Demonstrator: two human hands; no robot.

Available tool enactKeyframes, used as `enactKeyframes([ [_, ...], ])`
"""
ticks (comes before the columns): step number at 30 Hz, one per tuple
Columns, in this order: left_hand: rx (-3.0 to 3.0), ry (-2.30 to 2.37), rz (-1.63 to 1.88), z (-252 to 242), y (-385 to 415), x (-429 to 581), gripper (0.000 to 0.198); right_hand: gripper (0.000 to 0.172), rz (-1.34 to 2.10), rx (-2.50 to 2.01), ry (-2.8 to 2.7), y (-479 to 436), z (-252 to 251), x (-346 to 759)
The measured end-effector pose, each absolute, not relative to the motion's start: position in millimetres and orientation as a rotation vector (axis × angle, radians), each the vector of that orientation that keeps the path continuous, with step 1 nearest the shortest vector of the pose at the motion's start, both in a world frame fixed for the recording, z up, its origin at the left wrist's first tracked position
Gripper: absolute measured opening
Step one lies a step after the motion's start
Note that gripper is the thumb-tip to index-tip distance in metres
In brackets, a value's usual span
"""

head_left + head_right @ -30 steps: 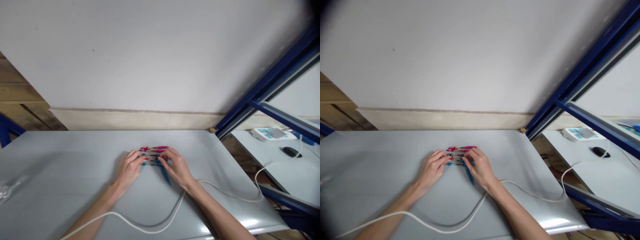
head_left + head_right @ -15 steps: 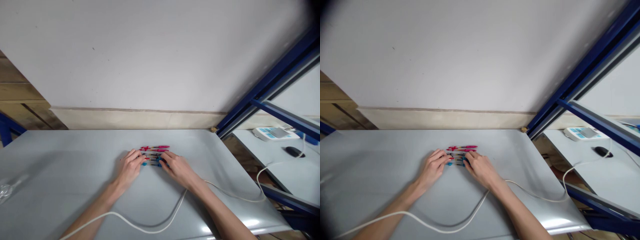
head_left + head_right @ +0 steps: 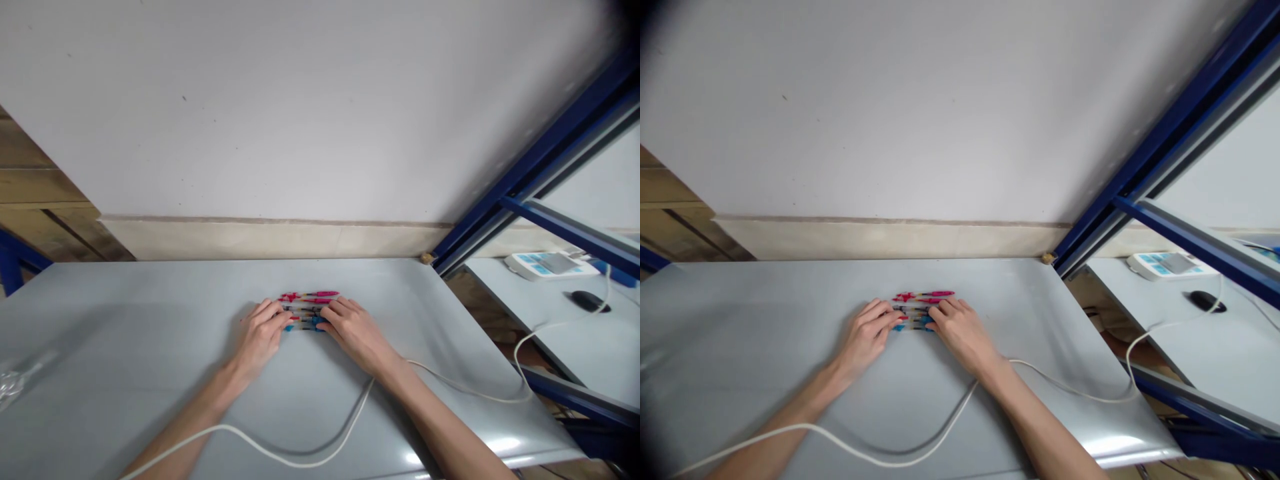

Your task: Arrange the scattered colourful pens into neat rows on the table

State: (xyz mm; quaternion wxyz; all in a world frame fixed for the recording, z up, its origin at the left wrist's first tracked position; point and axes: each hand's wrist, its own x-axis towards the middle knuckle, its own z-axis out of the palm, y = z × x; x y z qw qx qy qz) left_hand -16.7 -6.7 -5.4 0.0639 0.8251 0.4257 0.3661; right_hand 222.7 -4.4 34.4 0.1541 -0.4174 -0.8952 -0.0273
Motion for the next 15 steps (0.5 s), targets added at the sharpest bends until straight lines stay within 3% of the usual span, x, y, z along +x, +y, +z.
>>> enactKeyframes([
  [13,2.525,1.246,1.054,-6.8,-6.6,-14.8,0.02,0.012,0.046,-1.109,-2.43,-7.6,27.9,218.6],
  [15,2.548,1.169,1.011,-6.5,-8.9,-12.7,0.029,0.013,0.141,-1.053,-2.341,-9.6,24.7,216.0],
])
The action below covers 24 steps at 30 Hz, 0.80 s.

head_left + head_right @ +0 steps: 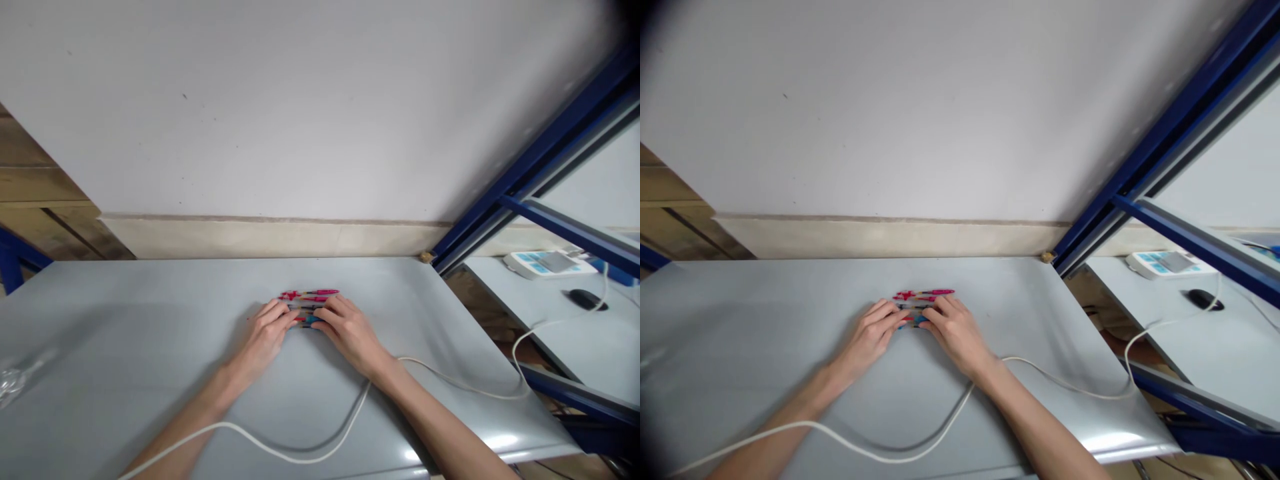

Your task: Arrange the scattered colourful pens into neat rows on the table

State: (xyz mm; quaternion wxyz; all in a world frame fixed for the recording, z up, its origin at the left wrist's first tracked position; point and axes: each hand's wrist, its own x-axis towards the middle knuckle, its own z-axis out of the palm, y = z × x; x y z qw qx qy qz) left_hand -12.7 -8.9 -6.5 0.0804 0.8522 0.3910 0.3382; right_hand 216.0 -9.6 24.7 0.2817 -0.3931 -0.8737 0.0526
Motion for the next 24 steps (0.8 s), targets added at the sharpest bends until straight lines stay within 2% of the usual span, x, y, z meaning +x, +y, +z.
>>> enactKeyframes([
  [3,2.575,1.028,0.932,-5,-14,-8,0.055,0.014,0.251,-0.981,-2.208,-13,19,211],
  [5,2.552,1.009,0.966,-4,-16,-5,0.061,0.016,0.331,-0.939,-2.12,-15,17,209],
  [11,2.53,1.113,1.158,0,-18,-4,0.065,0.021,0.615,-0.898,-1.967,-21,23,204],
  [16,2.581,1.021,1.134,1,-21,-1,0.067,0.016,0.635,-1.03,-1.955,-24,22,202],
  [22,2.545,1.081,1.237,-1,-18,-2,0.064,0.031,0.77,-1.047,-1.932,-16,29,206],
  [24,2.503,1.101,1.261,-2,-17,-2,0.064,0.022,0.829,-1.001,-1.912,-14,32,206],
])
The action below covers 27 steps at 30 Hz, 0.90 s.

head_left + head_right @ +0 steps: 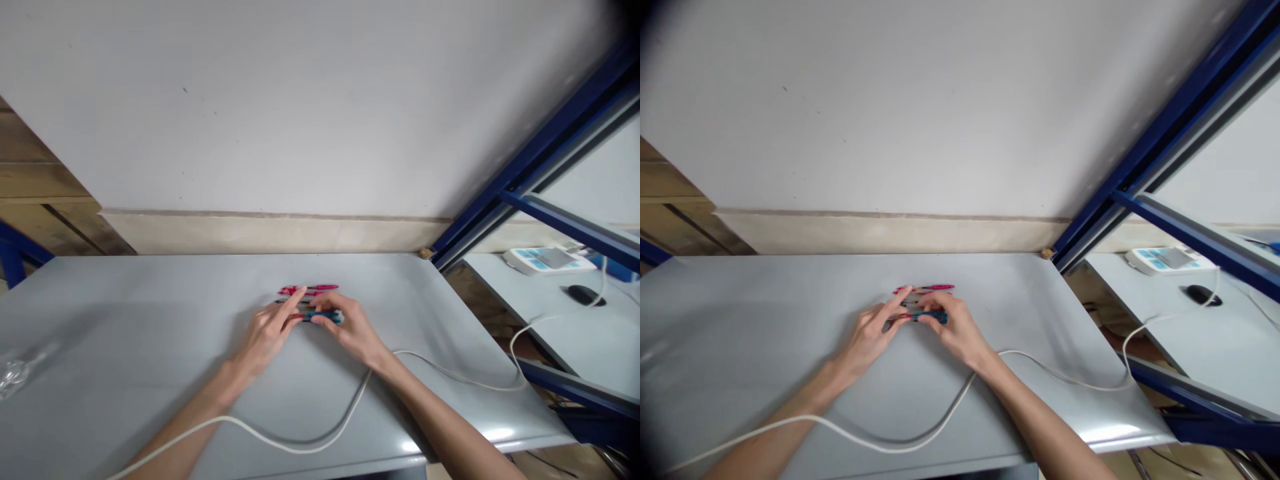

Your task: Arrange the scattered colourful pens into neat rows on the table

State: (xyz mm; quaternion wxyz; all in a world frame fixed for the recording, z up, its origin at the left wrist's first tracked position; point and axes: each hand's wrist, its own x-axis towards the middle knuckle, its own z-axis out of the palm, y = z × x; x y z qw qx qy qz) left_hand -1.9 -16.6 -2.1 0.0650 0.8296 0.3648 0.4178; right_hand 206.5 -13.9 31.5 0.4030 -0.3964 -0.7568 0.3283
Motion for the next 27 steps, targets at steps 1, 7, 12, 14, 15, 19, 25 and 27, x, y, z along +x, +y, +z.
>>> enactKeyframes([
  [1,2.493,1.102,1.254,-2,-17,-1,0.063,0.016,0.843,-0.992,-1.902,-14,32,206],
  [7,2.509,1.022,1.216,-2,-20,6,0.055,0.021,0.853,-1.166,-1.844,-17,23,202],
  [12,2.448,1.041,1.18,-1,-20,5,0.025,0.03,0.919,-1.214,-1.832,-21,25,201],
  [14,2.473,1.051,1.183,0,-19,4,0.013,0.03,0.985,-1.186,-1.782,-21,31,203],
  [15,2.489,1.062,1.195,1,-18,2,0.013,0.028,1.008,-1.159,-1.775,-21,35,204],
  [19,2.468,1.124,1.261,2,-16,-2,0.013,0.018,1.021,-1.03,-1.872,-18,42,209],
  [25,2.51,1.053,1.151,-1,-19,0,0.015,0.027,0.976,-1.156,-1.933,-16,33,210],
  [27,2.533,1.068,1.146,1,-18,0,0.01,0.032,0.969,-1.151,-1.961,-16,33,210],
])
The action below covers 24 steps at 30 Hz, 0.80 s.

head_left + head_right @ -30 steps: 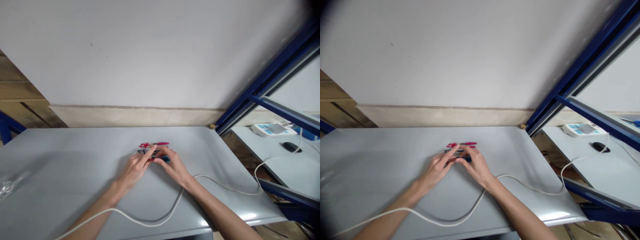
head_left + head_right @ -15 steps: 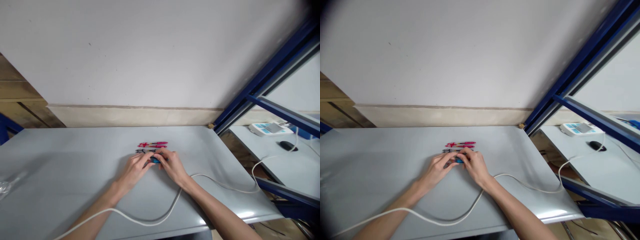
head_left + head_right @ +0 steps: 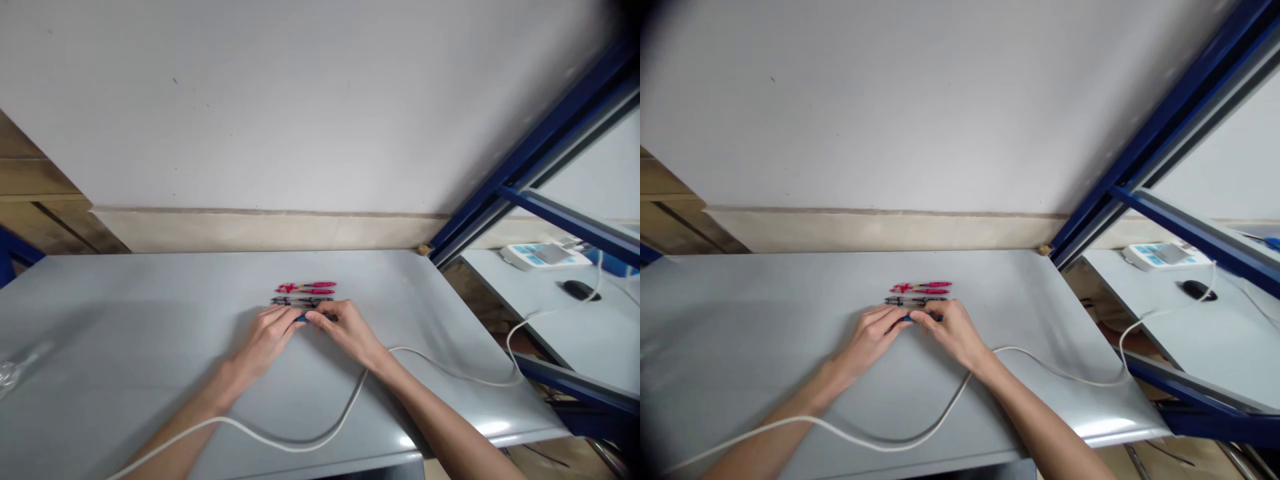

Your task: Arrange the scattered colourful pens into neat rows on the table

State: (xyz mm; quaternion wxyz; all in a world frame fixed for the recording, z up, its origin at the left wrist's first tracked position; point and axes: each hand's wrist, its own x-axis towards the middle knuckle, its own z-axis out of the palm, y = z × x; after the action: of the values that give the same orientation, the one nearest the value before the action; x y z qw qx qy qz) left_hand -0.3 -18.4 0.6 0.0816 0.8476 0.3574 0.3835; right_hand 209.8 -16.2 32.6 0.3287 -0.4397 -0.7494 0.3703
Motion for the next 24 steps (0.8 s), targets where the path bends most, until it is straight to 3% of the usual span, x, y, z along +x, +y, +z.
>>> enactKeyframes([
  [5,2.548,1.109,1.184,2,-15,-6,0.025,0.021,0.943,-1.066,-1.954,-18,38,209],
  [8,2.6,1.068,1.131,0,-16,-7,0.037,0.036,0.918,-1.137,-2.018,-20,36,207],
  [15,2.65,1.05,1.067,3,-20,-2,0.029,0.061,0.939,-1.253,-2.037,-19,32,205],
  [20,2.563,1.145,1.114,5,-19,-4,0.028,0.04,0.942,-1.114,-2.016,-20,41,206],
  [24,2.585,1.09,1.047,9,-22,-3,0.029,0.047,0.965,-1.11,-2.067,-21,44,206],
])
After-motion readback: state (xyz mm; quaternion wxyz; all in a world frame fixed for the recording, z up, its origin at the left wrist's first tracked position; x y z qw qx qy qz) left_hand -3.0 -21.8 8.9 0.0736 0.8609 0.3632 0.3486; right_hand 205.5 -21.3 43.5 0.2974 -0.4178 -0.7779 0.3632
